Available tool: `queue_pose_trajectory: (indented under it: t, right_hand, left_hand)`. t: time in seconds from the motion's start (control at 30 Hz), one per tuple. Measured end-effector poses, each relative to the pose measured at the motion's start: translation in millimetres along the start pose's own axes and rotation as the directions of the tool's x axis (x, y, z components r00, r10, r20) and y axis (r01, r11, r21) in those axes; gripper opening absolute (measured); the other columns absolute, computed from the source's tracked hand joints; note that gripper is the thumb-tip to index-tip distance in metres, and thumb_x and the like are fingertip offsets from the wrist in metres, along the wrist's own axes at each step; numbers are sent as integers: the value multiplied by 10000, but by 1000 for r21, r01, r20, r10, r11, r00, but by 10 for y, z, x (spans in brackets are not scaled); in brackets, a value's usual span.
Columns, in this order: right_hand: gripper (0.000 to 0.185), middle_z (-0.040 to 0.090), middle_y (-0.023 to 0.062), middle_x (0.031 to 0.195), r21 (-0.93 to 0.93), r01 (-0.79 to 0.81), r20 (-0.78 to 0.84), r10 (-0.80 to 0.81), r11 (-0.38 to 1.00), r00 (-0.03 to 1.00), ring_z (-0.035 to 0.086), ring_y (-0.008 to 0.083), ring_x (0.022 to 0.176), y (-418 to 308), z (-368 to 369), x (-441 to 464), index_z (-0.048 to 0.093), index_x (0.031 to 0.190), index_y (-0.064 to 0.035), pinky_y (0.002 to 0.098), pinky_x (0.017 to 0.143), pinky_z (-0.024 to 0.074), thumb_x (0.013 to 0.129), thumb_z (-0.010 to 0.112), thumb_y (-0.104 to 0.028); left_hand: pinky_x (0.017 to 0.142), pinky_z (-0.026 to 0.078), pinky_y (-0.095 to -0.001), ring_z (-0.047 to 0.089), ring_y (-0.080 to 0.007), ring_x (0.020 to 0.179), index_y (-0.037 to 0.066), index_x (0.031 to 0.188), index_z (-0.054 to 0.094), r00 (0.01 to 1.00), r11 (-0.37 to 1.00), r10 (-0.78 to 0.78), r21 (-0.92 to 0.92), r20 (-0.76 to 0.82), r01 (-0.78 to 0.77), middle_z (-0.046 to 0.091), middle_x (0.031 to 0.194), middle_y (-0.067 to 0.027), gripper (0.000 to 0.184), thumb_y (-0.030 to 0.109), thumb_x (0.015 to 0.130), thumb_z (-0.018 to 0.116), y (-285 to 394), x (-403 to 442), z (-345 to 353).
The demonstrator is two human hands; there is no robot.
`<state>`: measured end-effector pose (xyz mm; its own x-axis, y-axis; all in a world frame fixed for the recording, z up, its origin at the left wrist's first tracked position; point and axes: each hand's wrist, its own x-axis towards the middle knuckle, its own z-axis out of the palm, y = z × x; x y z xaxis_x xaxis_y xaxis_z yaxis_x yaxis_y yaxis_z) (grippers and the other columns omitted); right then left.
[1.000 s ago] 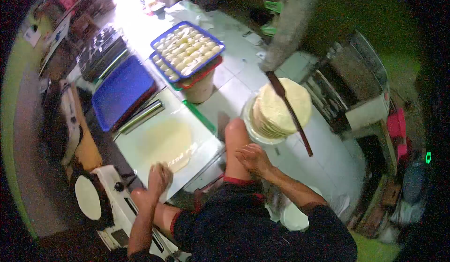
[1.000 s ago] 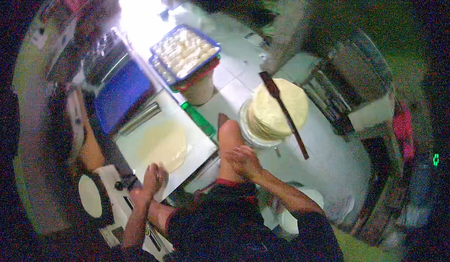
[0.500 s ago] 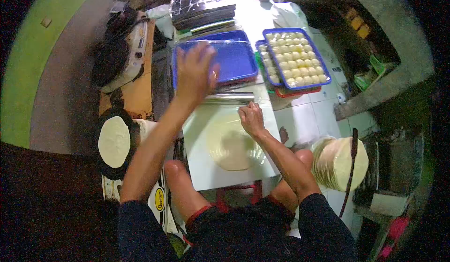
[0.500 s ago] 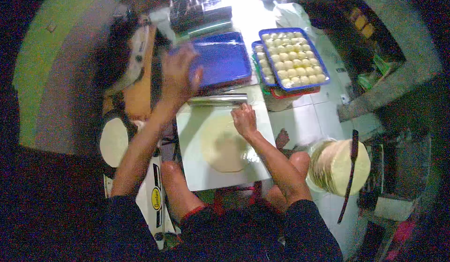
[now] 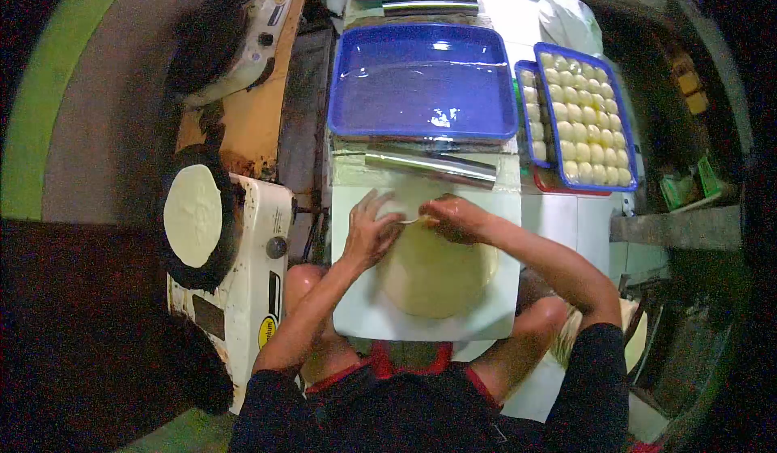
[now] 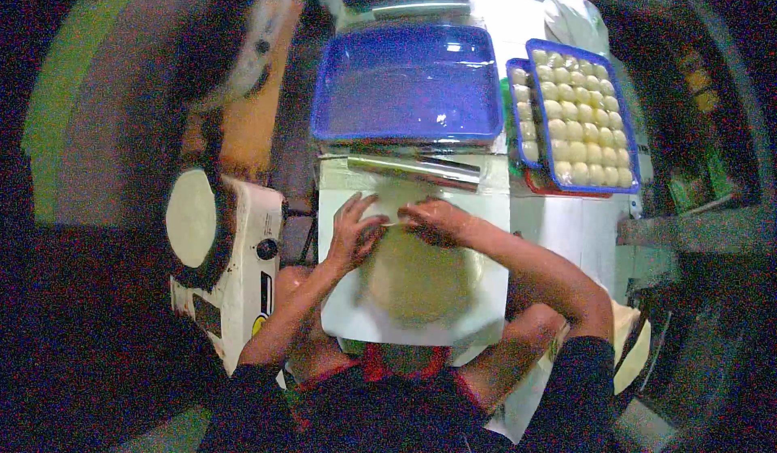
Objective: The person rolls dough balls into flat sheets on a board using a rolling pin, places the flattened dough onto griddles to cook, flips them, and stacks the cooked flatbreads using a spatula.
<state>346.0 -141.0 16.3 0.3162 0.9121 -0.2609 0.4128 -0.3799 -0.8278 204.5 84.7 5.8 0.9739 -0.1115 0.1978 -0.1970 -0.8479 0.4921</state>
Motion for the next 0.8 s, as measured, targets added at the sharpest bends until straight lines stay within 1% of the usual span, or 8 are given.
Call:
queue_pose_trajectory:
  t: [0.13,0.2,0.27,0.4,0.5,0.53,0.73,0.8]
  right_hand:
    - [423,661,205,1127,-448,26,364,156,894,918,649,383,1028,-46,-499,40,669,1070,-32,470,868,525,863,743,-394]
    - [484,684,140,1093,-144,34,541,50,989,840,648,280,1017,83,-550,81,672,1001,-20,402,882,516,831,777,-461]
    - [518,701,84,1062,419,-89,641,-225,904,734,632,202,995,256,-497,76,660,1138,-34,365,895,505,857,758,-458]
    - [804,505,120,1432,541,-301,547,-57,785,835,475,206,1281,104,-387,-219,370,1463,-1,365,1083,386,864,761,-367]
    - [935,329,139,1586,435,-42,509,-207,899,836,301,221,1451,1,-218,-355,209,1575,-60,395,1165,305,848,775,-215]
    - [964,145,143,1657,347,-69,586,-159,935,795,123,211,1513,-93,-251,-405,152,1589,-63,419,1218,181,839,751,-140]
    - [907,201,105,1648,379,-191,654,-116,905,748,200,219,1485,-856,-142,-562,180,1595,-113,441,1192,241,866,720,-104]
    - [885,206,113,1644,327,-261,713,-55,908,699,213,218,1478,-1344,-140,-517,186,1594,-109,428,1180,268,878,705,-77]
  left_hand:
    - [1125,317,-544,430,-429,1353,170,1015,707,993,988,105,-111,-53,-111,540,1404,-117,245,203,782,777,33,-120,129]
    - [1150,306,-534,437,-366,1389,144,1065,669,997,987,76,-146,15,-73,581,1385,-128,243,226,842,722,106,-296,327]
    - [1034,405,-498,551,-346,1249,102,1095,609,979,792,-147,-577,140,201,647,1234,-138,203,220,932,632,220,-516,471]
    - [786,483,-426,641,-295,906,60,1134,512,856,684,-480,-529,191,501,649,938,-139,214,250,1038,492,567,-522,333]
    - [672,447,-364,497,-184,703,49,1151,470,847,578,-470,-639,247,507,495,778,-59,264,297,1066,437,575,-581,481]
    - [684,454,-347,495,-165,742,64,1147,461,832,546,-432,-633,348,549,490,825,-39,261,311,1068,433,513,-668,574]
    - [750,487,-341,544,-133,885,87,1128,612,567,222,-64,-542,821,811,610,1018,-34,328,339,1041,420,729,-898,203]
    - [801,511,-350,597,-170,928,93,1154,670,473,199,-230,-435,850,878,661,1093,-65,340,311,1004,456,859,-1067,-76]
